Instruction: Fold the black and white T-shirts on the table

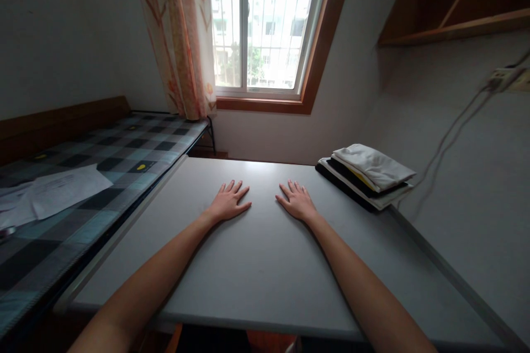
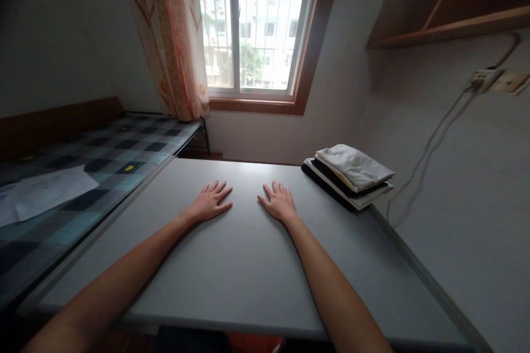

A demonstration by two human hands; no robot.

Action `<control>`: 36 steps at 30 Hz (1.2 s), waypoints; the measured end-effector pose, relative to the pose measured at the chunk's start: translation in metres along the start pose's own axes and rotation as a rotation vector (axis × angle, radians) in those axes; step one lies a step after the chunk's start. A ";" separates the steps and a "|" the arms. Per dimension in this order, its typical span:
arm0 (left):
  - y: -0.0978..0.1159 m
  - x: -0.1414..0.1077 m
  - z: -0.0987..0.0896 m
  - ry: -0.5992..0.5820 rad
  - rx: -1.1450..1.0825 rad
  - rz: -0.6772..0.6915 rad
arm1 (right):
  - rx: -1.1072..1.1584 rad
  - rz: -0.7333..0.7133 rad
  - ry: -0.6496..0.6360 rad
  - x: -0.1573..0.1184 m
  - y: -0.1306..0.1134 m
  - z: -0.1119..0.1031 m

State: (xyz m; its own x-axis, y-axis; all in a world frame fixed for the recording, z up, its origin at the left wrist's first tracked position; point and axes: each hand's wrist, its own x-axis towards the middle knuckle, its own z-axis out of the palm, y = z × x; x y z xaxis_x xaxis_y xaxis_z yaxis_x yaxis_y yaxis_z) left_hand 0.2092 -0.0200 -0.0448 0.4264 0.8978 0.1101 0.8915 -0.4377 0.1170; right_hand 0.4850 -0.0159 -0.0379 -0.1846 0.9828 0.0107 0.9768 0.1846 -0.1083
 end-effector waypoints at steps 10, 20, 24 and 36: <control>0.000 0.000 0.000 0.011 -0.006 0.003 | 0.003 -0.004 0.038 0.000 0.001 0.004; 0.001 -0.001 -0.002 0.008 -0.012 0.004 | 0.008 0.002 0.039 -0.003 -0.001 0.001; 0.001 0.000 -0.002 0.005 -0.014 0.001 | 0.015 0.003 0.049 -0.003 -0.001 0.001; 0.002 0.000 -0.003 0.002 -0.001 0.002 | 0.010 0.013 0.042 -0.004 -0.002 -0.001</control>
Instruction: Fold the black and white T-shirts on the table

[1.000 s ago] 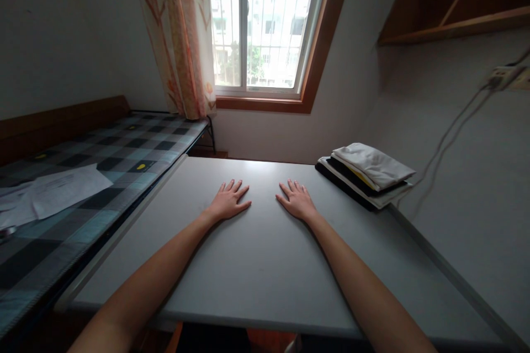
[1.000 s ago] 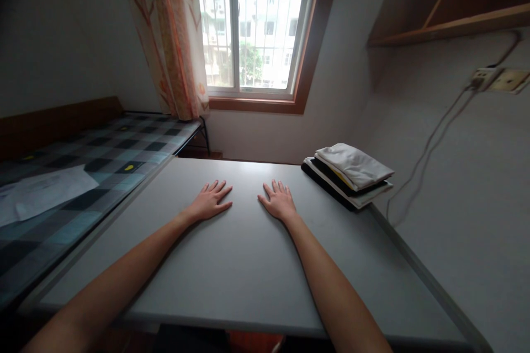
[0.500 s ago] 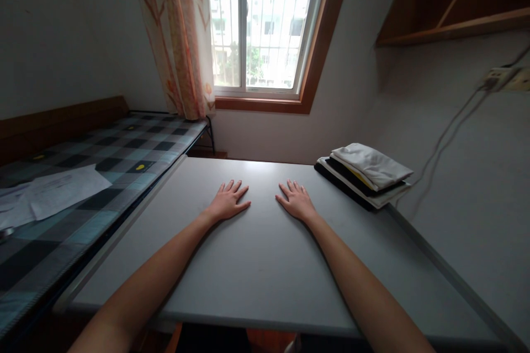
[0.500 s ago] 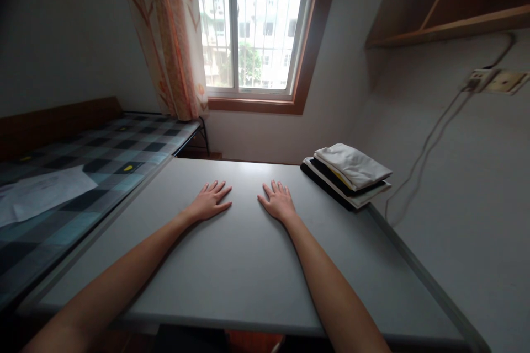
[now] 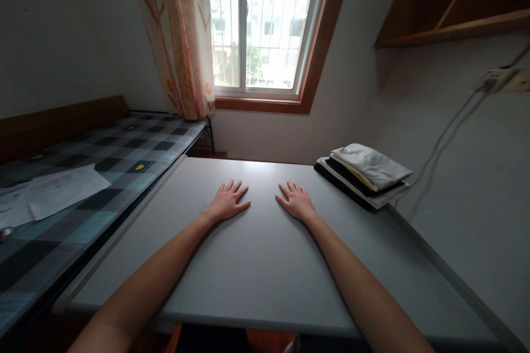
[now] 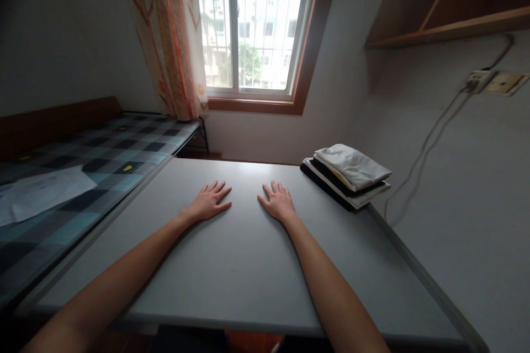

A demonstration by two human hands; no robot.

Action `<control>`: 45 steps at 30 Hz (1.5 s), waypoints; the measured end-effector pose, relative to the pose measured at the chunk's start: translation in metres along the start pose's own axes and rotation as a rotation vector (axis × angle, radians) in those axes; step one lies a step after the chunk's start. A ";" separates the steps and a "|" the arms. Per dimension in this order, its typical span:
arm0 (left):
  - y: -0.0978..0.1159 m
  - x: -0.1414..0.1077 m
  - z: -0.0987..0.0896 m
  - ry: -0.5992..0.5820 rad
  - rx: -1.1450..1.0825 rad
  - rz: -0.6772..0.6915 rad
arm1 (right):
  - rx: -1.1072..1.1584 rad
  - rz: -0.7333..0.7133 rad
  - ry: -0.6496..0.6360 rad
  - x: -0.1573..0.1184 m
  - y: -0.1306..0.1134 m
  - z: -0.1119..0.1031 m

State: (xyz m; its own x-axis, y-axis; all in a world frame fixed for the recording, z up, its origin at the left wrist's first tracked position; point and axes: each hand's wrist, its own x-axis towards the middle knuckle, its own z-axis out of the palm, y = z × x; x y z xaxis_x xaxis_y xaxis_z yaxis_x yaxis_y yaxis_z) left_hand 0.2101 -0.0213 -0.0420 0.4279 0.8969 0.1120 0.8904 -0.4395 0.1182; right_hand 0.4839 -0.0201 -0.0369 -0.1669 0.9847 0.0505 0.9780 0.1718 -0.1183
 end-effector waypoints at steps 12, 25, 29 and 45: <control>-0.001 0.000 0.001 0.017 -0.030 0.001 | 0.002 -0.036 0.034 0.000 0.004 -0.002; -0.001 0.000 0.002 0.013 -0.034 0.001 | -0.236 0.376 0.604 0.001 0.126 -0.113; -0.002 -0.001 0.002 0.018 -0.038 0.001 | -0.087 0.485 0.386 0.001 0.165 -0.114; -0.001 0.000 0.002 0.106 -0.071 -0.018 | 0.048 0.040 0.614 -0.006 0.027 -0.143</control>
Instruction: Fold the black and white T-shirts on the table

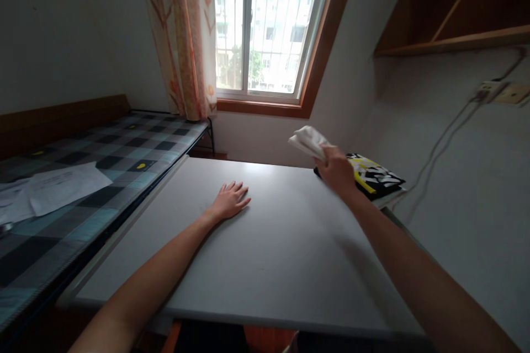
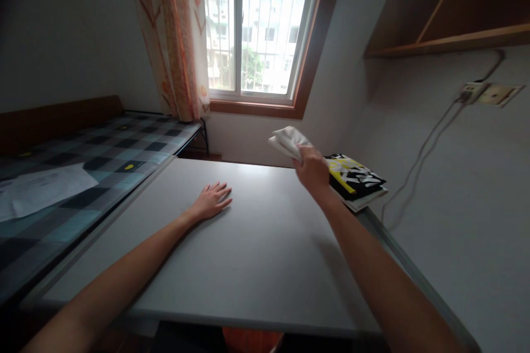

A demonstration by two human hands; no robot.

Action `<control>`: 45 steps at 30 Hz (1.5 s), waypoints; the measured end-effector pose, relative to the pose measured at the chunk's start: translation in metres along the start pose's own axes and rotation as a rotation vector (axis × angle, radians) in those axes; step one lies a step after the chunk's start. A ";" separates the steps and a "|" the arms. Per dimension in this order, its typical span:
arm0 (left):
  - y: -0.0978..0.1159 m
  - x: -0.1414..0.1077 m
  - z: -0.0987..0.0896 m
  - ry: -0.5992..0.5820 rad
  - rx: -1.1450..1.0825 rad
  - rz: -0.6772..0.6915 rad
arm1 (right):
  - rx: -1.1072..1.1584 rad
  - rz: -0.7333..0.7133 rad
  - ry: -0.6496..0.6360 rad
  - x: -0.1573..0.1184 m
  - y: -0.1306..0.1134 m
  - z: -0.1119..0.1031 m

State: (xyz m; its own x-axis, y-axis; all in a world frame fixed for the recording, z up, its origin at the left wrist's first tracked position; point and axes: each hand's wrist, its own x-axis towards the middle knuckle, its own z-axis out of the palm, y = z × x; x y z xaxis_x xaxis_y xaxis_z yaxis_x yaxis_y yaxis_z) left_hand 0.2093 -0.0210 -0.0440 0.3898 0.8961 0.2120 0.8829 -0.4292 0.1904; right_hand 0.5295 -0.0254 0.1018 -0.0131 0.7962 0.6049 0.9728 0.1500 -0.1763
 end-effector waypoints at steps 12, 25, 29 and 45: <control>0.009 -0.001 -0.013 0.392 -0.097 -0.043 | -0.032 -0.320 -0.649 -0.051 -0.076 0.073; 0.030 -0.009 -0.022 0.217 -0.133 0.310 | 0.853 0.286 -0.445 -0.008 -0.022 0.056; 0.035 -0.007 -0.015 0.085 -0.105 0.406 | 0.477 0.353 -0.211 -0.013 0.012 0.057; 0.032 -0.002 -0.030 0.073 -0.012 0.403 | 0.172 -0.667 -0.573 -0.052 -0.074 0.103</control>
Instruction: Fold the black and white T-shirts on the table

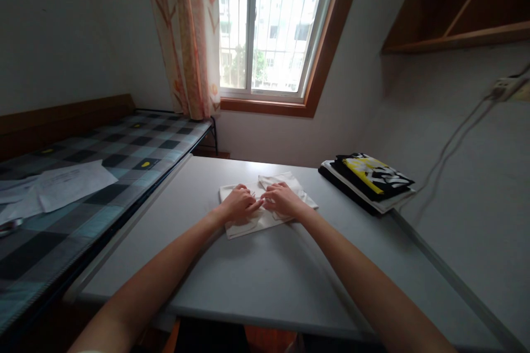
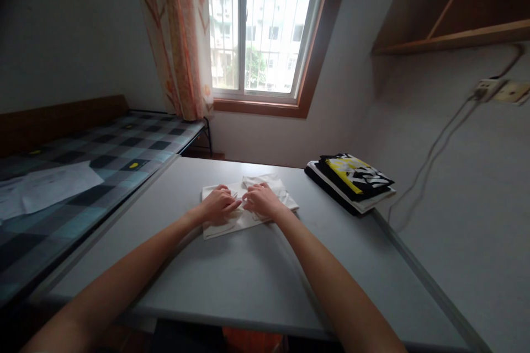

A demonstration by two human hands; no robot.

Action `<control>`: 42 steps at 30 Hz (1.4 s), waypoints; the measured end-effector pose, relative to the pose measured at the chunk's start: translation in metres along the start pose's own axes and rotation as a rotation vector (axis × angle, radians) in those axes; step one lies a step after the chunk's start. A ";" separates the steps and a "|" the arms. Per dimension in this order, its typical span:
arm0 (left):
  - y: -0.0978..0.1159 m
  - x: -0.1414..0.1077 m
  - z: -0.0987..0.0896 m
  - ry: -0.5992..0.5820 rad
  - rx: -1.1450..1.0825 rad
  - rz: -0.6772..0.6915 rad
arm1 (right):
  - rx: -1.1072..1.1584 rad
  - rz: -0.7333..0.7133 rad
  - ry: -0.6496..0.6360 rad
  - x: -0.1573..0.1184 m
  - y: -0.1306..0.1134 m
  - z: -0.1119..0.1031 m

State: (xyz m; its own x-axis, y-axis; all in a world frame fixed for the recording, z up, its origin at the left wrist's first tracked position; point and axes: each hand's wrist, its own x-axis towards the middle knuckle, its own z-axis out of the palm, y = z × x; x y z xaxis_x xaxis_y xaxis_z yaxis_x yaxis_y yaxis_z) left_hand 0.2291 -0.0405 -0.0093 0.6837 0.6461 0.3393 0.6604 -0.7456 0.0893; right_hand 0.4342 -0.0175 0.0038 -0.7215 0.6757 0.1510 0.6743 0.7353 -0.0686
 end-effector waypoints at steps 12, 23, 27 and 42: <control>0.033 -0.003 -0.010 -0.044 0.060 -0.003 | 0.494 0.541 0.268 0.014 0.006 -0.020; 0.017 0.000 -0.011 -0.045 -0.154 -0.033 | 1.268 0.693 0.760 -0.017 0.047 -0.060; -0.001 0.002 -0.033 0.122 -0.452 -0.017 | 1.171 0.686 0.877 -0.042 0.071 -0.085; -0.068 -0.021 -0.098 0.723 -0.835 -0.355 | 1.061 0.783 1.083 -0.108 0.124 -0.139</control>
State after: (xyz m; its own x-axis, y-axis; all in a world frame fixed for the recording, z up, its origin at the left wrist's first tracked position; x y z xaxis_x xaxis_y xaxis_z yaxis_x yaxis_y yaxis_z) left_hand 0.1392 -0.0194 0.0697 -0.0142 0.7978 0.6028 0.1843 -0.5904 0.7858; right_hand 0.6176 -0.0070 0.1163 0.4374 0.8531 0.2844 0.0727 0.2817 -0.9568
